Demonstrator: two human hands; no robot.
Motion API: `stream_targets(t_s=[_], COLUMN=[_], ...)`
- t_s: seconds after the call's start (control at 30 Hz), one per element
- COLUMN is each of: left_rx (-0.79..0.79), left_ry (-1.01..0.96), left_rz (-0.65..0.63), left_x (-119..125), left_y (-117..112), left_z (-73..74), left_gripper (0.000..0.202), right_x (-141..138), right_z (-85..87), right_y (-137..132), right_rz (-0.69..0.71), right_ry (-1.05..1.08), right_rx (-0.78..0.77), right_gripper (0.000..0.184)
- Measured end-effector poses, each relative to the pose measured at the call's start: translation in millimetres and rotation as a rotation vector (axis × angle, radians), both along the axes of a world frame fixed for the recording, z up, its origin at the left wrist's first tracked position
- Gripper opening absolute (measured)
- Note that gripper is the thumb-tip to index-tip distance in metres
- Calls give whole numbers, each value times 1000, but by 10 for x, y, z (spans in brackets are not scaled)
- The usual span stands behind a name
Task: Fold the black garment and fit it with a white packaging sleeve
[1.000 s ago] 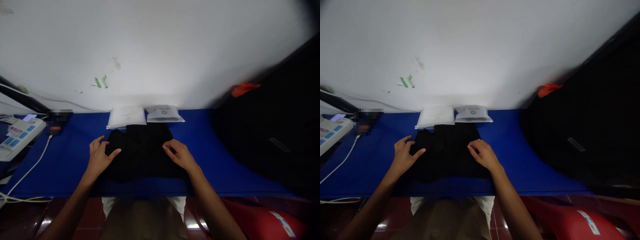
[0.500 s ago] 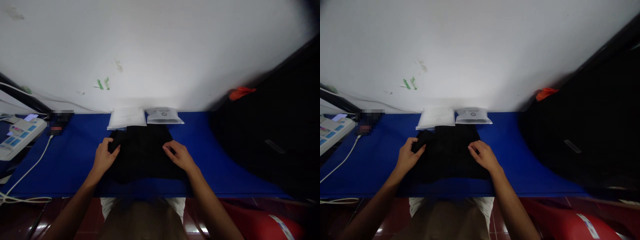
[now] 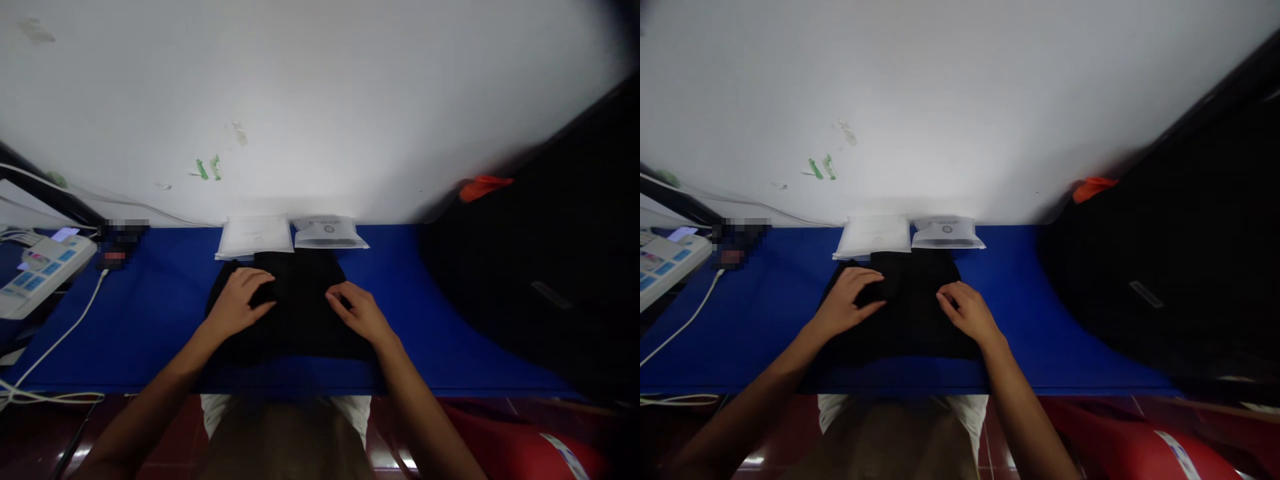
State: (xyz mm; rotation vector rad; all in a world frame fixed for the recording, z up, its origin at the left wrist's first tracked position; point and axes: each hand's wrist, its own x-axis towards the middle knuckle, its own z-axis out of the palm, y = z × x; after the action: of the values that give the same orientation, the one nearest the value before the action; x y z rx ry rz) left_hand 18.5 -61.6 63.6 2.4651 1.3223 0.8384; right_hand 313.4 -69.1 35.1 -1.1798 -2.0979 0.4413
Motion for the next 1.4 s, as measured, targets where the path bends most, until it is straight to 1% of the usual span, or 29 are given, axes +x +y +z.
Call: stream_targets(t_s=[0.03, 0.07, 0.1, 0.2, 0.27, 0.3, 0.33, 0.4, 0.43, 0.47, 0.5, 0.53, 0.6, 0.63, 0.67, 0.7, 0.73, 0.83, 0.87, 0.93, 0.97, 1.03, 1.13, 1.3, 1.4], left_rx=[-42, -69, -80, -61, -41, -28, -17, -19, -39, -73, -115, -160, -233, -252, -254, -245, -206, -83, -92, -200, -230, -276, -303, -303, -269], left_ry=[86, 160, 220, 317, 328, 307, 264, 121, 43, -20, -56, -61, -15, 10, 28, 35, 29, 62, 86, 113, 120, 114, 90, 81, 91], left_rz=[-104, -167, -193, -167, -145, -137, -133, -149, -179, -225, -284, -350, -462, -485, -478, -442, -367, -65, -11, 9, 7, 4, 25, 41, 45], left_x=[52, 97, 133, 178, 179, 181, 189, 232, 267, 308, 350, 386, 414, 396, 352, 284, 195, -143, -258, -457, -536, -652, -748, -829, -829], left_y=[4, 11, 20, 63, 91, 98, 97, 69, 45, 20, -1, -11, 27, 82, 162, 264, 384, 770, 882, 1051, 1106, 1165, 1186, 1187, 1135], left_z=[-20, -38, -52, -58, -34, -15, 7, 57, 84, 111, 138, 162, 198, 205, 201, 187, 162, 47, 8, -50, -68, -87, -103, -119, -64], left_gripper=[43, 49, 51, 45, 40, 38, 36, 31, 30, 29, 28, 27, 28, 30, 30, 30, 28, 32, 32, 33, 33, 33, 34, 27, 26], right_x=[2, 6, 10, 22, 12, -3, -26, -91, -128, -164, -196, -220, -238, -232, -219, -200, -177, -105, -85, -53, -42, -32, -36, -42, -33], right_z=[-3, -8, -13, -19, -2, 14, 35, 78, 96, 109, 113, 111, 88, 72, 57, 43, 32, 15, 11, 3, -2, -13, -21, -19, -10], right_y=[-2, -4, -7, -21, -40, -51, -64, -87, -95, -101, -103, -104, -102, -102, -104, -106, -109, -112, -109, -98, -91, -77, -62, -58, -59], right_rz=[-4, -7, -10, -3, 14, 29, 50, 111, 149, 189, 226, 259, 292, 282, 255, 216, 168, 37, 3, -44, -57, -65, -58, -66, -61], right_ry=[-1, 0, 2, 17, 40, 47, 48, 27, 9, -9, -22, -32, -33, -20, 0, 24, 51, 102, 109, 112, 111, 102, 75, 61, 68], right_rx=[1, 2, 3, 5, 10, 18, 32, 77, 104, 130, 151, 162, 155, 141, 126, 118, 119, 166, 180, 185, 180, 164, 145, 133, 78], right_gripper=[18, 18, 17, 15, 14, 16, 23, 48, 62, 71, 74, 70, 47, 36, 28, 23, 21, 20, 19, 18, 18, 18, 20, 25, 24])
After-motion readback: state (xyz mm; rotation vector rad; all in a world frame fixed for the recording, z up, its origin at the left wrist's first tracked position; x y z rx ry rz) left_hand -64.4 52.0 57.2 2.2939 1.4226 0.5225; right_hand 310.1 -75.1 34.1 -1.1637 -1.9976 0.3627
